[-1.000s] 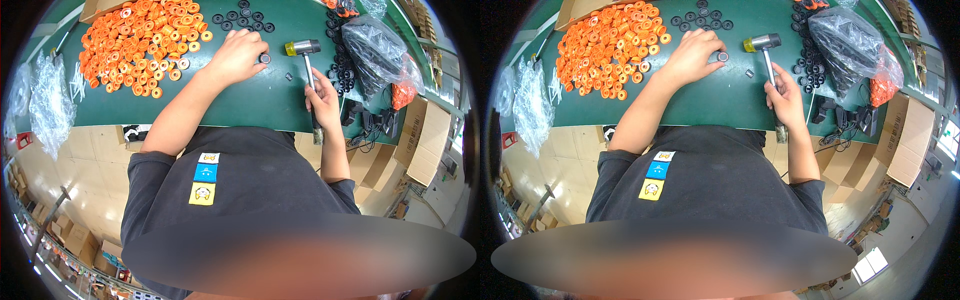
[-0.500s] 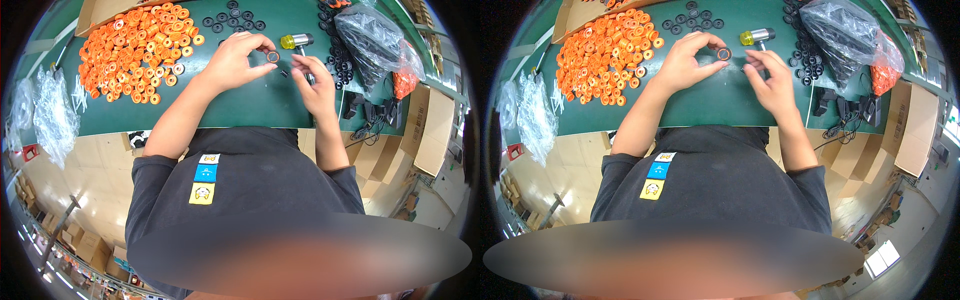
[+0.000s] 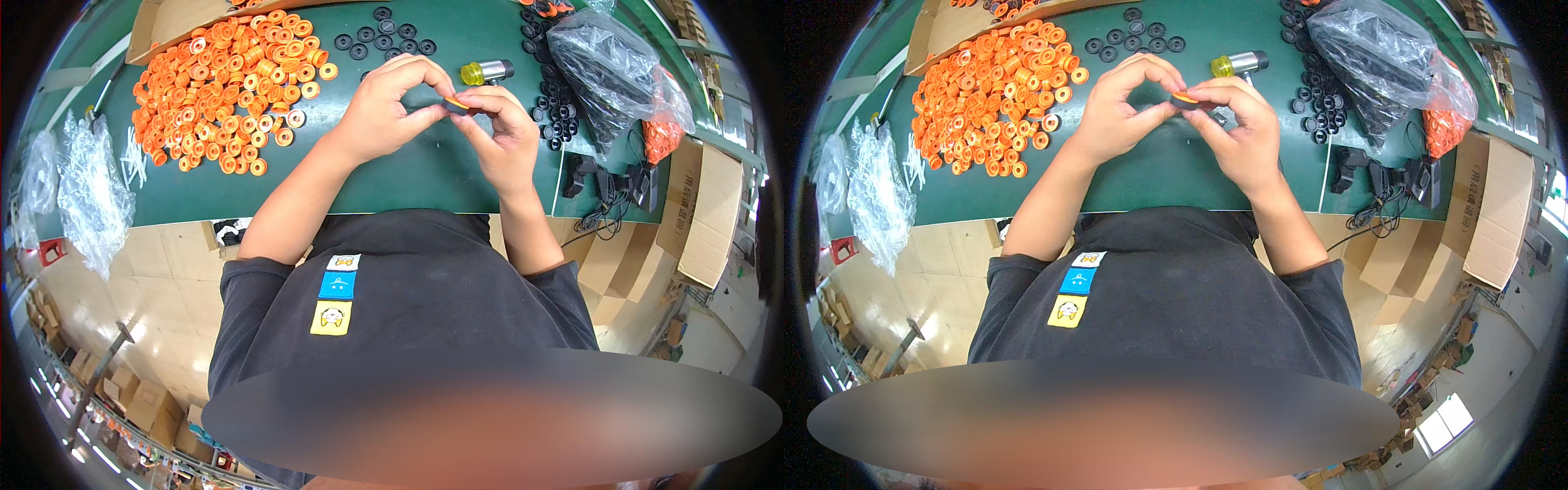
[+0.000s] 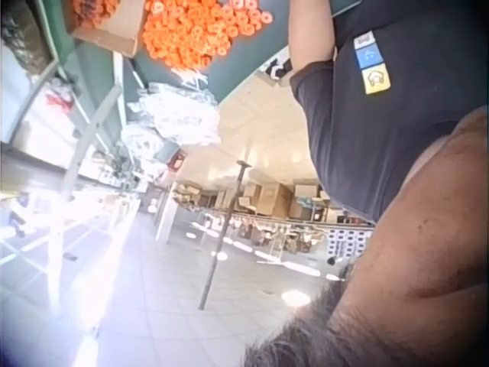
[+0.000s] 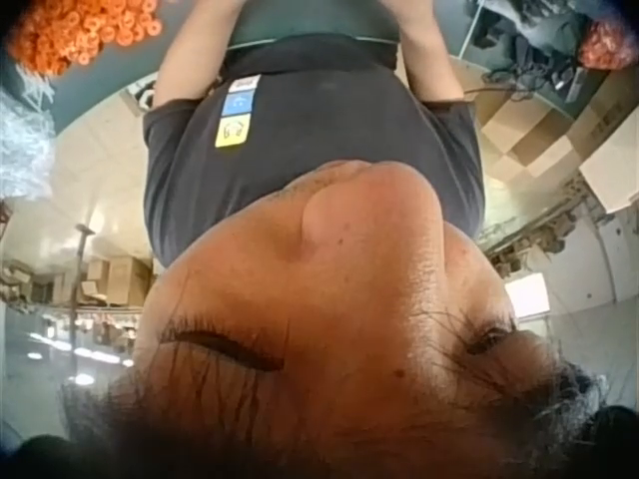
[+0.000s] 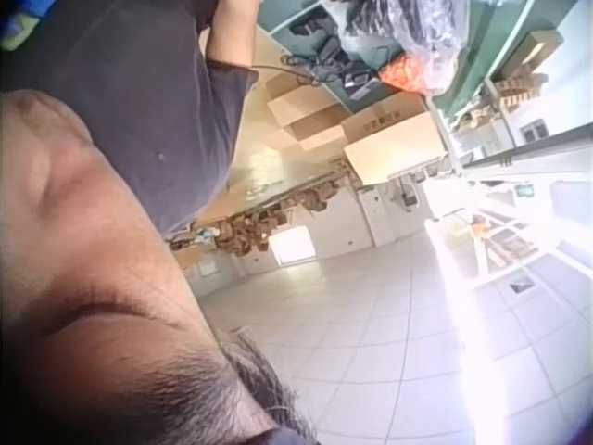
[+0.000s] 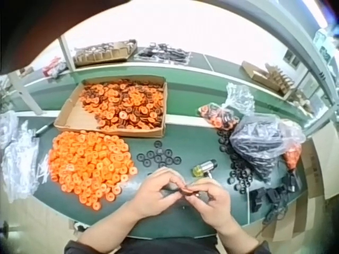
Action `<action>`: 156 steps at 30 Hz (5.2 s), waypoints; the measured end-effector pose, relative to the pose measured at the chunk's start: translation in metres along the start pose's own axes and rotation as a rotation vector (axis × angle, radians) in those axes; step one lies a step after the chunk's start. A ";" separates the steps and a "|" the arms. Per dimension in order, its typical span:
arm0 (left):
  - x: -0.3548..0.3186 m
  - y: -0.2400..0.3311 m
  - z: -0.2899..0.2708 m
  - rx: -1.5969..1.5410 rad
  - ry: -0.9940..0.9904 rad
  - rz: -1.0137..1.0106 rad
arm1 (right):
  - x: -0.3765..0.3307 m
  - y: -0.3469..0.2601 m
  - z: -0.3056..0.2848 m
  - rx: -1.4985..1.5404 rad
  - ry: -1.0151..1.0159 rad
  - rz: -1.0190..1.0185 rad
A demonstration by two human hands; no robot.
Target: The person inserts plastic pins into orange rings, then fits the rings together with black circular caps by hand and strikes them with a mallet.
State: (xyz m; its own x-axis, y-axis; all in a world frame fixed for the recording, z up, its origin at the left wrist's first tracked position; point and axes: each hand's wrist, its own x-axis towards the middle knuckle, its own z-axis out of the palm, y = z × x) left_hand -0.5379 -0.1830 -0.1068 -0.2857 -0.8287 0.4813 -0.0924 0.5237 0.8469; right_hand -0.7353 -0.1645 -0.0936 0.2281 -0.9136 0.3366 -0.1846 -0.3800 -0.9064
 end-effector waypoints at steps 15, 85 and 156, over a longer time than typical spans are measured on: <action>-0.002 0.002 0.001 -0.033 0.027 -0.008 | -0.005 0.004 0.001 0.293 -0.042 0.091; -0.004 0.003 0.008 -0.043 -0.034 0.032 | -0.009 -0.009 0.005 0.148 0.047 -0.029; 0.003 -0.035 -0.031 -0.597 0.161 -0.452 | 0.016 0.028 0.049 -0.328 -0.155 0.093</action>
State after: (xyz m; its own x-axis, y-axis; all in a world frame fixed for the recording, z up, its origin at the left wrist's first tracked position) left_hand -0.5061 -0.2101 -0.1283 -0.1963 -0.9794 0.0476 0.3772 -0.0306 0.9256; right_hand -0.6899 -0.1824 -0.1261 0.3328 -0.9234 0.1910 -0.5024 -0.3450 -0.7928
